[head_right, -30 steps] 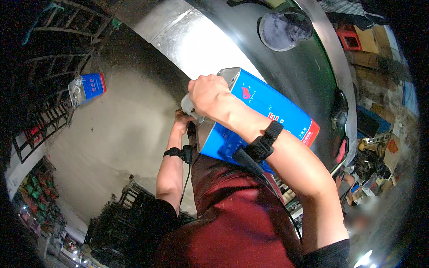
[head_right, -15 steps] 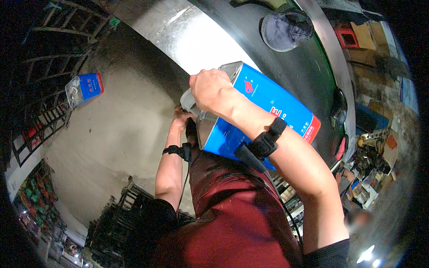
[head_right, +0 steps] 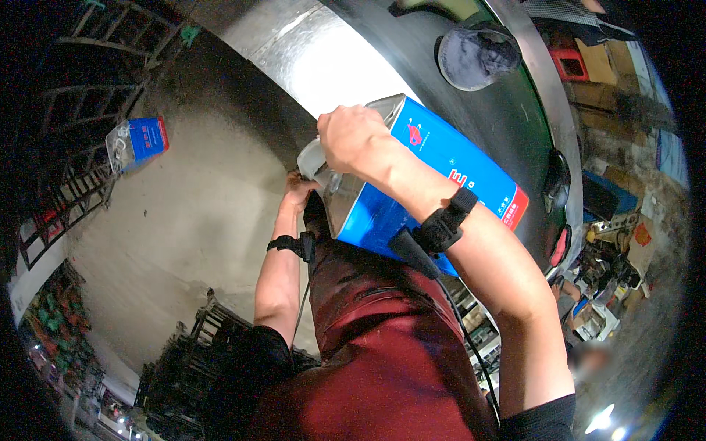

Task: Applying adhesive or cement to the edges of shoe outsoles using a small brush-like tool and a liquid container.

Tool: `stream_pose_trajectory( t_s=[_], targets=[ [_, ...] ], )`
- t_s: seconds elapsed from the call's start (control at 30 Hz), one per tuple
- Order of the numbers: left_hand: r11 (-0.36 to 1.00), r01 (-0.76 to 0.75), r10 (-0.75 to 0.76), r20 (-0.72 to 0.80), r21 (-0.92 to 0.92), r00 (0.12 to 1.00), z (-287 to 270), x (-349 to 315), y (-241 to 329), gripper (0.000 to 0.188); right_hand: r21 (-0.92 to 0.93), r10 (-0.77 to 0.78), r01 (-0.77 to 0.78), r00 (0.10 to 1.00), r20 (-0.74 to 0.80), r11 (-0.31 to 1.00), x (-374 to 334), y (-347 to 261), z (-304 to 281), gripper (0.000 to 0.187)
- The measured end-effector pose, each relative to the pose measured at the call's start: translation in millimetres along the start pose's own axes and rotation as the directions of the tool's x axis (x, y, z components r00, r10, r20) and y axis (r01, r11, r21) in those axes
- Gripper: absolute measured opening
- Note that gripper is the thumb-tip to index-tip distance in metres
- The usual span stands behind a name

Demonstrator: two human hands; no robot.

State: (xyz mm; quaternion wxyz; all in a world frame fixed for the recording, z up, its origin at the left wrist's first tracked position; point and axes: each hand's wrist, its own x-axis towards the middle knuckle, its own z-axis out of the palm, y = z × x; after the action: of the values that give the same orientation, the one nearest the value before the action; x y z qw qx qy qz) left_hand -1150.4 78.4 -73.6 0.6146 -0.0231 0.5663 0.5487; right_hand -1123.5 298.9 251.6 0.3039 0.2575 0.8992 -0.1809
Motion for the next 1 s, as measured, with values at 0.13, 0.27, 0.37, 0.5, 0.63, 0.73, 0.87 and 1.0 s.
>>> stream_pose_trajectory(
  t_s=[0.13, 0.27, 0.37, 0.5, 0.63, 0.73, 0.87, 1.0],
  targets=[
    [0.994, -0.109, 0.109, 0.011, -0.023, 0.994, -9, -4, -5, 0.044, -0.045, -0.02, 0.019, 1.0, -0.012, 0.999, 3, -5, 4, 0.03],
    [0.994, -0.101, 0.101, -0.011, -0.038, 0.995, -11, -2, -8, 0.044, -0.047, -0.023, 0.023, 1.0, -0.009, 0.999, 4, -6, 5, 0.029],
    [0.992, -0.113, 0.112, -0.034, -0.046, 0.993, -4, -3, -6, 0.04, -0.055, -0.025, 0.025, 1.0, 0.001, 0.998, 4, -4, 4, 0.028],
    [0.996, -0.094, 0.094, -0.054, -0.007, 0.994, -8, -5, -6, 0.041, -0.071, -0.01, 0.01, 1.0, 0.006, 0.997, 6, -7, 4, 0.027],
    [0.998, -0.07, 0.07, -0.038, 0.002, 0.997, -3, -5, 0, 0.042, -0.079, 0.028, -0.027, 1.0, 0.014, 0.997, 3, -8, 1, 0.027],
    [0.998, -0.049, 0.051, -0.053, 0.036, 0.997, -2, -4, 0, 0.043, -0.098, 0.027, -0.027, 1.0, -0.004, 0.995, 5, -6, 5, 0.027],
    [0.993, -0.106, 0.108, -0.049, 0.049, 0.993, -14, 3, -20, 0.038, -0.09, 0.005, -0.007, 1.0, -0.018, 0.996, 6, -6, 8, 0.026],
    [0.992, -0.124, 0.127, -0.077, 0.038, 0.989, -12, 4, -24, 0.038, -0.056, 0.012, -0.013, 1.0, -0.019, 0.998, 5, -8, 6, 0.028]
  ],
)
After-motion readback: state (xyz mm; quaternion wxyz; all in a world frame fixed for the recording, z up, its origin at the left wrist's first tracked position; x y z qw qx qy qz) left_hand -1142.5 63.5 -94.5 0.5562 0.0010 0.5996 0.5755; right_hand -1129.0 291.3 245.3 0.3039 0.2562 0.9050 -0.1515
